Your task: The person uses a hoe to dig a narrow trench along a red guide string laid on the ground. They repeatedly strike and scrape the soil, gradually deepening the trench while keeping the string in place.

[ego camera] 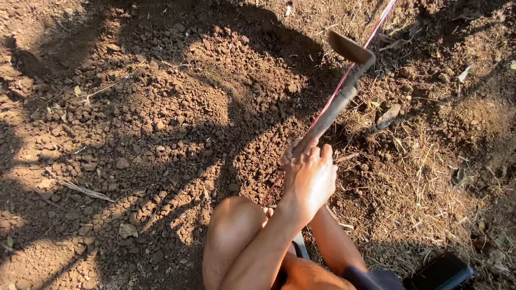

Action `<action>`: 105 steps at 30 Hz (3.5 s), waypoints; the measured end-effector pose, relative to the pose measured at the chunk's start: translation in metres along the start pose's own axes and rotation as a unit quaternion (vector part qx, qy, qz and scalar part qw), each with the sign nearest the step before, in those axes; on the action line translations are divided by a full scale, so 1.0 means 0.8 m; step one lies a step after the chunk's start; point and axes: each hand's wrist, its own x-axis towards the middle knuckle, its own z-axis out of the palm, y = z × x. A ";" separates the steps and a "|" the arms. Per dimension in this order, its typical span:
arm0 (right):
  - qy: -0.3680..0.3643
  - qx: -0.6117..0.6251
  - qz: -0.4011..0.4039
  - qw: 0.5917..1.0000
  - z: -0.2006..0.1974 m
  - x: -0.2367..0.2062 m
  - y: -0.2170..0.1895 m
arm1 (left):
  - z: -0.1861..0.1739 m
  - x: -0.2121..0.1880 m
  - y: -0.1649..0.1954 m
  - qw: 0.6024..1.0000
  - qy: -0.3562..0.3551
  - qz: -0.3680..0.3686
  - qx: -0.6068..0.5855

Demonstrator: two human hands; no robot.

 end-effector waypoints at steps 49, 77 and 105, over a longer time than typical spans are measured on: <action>0.018 -0.036 0.001 0.999 -0.034 -0.047 0.041 | 0.010 -0.017 0.023 0.940 -0.320 -0.051 -0.109; -0.006 -0.049 -0.006 0.999 0.005 -0.045 0.056 | 0.027 -0.015 -0.006 0.973 -0.222 -0.001 -0.058; -0.038 0.036 -0.219 0.974 -0.082 0.075 -0.179 | -0.107 0.040 -0.112 0.923 -0.186 -0.260 -0.214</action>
